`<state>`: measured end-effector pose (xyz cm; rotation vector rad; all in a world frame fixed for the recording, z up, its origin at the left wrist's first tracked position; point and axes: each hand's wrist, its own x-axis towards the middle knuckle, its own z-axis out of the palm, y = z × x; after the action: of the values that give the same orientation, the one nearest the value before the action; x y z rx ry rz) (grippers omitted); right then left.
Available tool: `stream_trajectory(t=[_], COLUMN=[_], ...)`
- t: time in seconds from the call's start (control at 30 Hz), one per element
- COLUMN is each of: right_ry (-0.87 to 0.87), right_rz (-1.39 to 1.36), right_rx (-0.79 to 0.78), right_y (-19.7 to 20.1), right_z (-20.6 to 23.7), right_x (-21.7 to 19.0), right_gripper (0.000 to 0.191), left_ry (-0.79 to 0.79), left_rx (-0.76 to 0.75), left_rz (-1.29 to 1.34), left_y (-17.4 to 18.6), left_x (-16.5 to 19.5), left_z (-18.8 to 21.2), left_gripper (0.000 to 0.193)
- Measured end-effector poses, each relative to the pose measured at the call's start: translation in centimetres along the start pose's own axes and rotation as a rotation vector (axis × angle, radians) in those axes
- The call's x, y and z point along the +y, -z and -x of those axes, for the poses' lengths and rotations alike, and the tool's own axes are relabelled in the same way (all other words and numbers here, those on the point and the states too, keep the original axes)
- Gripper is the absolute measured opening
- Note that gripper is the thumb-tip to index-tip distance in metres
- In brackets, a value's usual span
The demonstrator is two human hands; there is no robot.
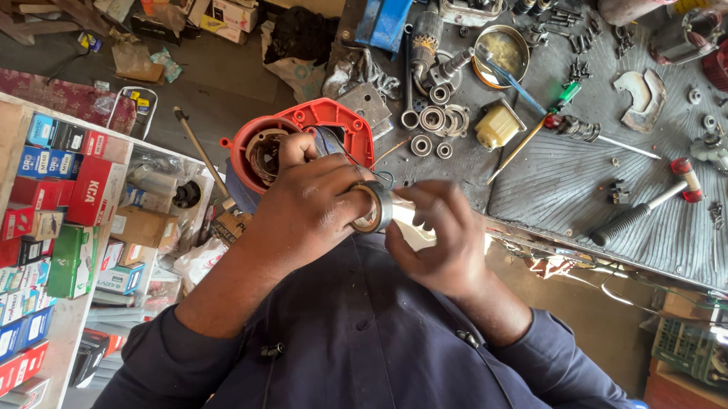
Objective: The person fits a black ring bearing into a red plastic engine housing, pressing and seating it into the circular recess with both hands. They then wipe their hands with a rag, pick up small parts from the workbench, and continue handling the housing and components.
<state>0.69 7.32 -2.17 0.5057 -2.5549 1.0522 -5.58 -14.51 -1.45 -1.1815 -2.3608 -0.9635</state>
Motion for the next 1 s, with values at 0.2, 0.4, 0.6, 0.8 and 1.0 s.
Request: stream_trajectory(t=[0.2,0.4,0.6,0.8,1.0], right_ry=[0.223,-0.542,-0.82,0.036,0.119], right_rz=[0.259,-0.735,-1.095,0.058,0.177], right_rx=[-0.022,-0.177,-0.201,0.074,-0.002], right_y=[0.4,-2.1,-2.7,-1.1,-1.0], right_z=[-0.1,2.1,2.2,1.1,0.9], right_x=[0.0,1.7,2.1,0.4,0.4], right_gripper=[0.021,0.017,0.028,0.034,0.024], left_ry=[-0.017,-0.052,-0.016,-0.014,-0.019], left_rx=[-0.01,0.005,-0.01,0.003,0.016], left_rz=[0.002,-0.011,-0.014,0.022,0.002], left_y=[-0.1,-0.1,0.0,0.0,-0.1], left_x=[0.1,0.2,0.0,0.0,0.0], left_z=[-0.1,0.0,0.2,0.3,0.3], left_gripper=[0.013,0.009,0.01,0.014,0.015])
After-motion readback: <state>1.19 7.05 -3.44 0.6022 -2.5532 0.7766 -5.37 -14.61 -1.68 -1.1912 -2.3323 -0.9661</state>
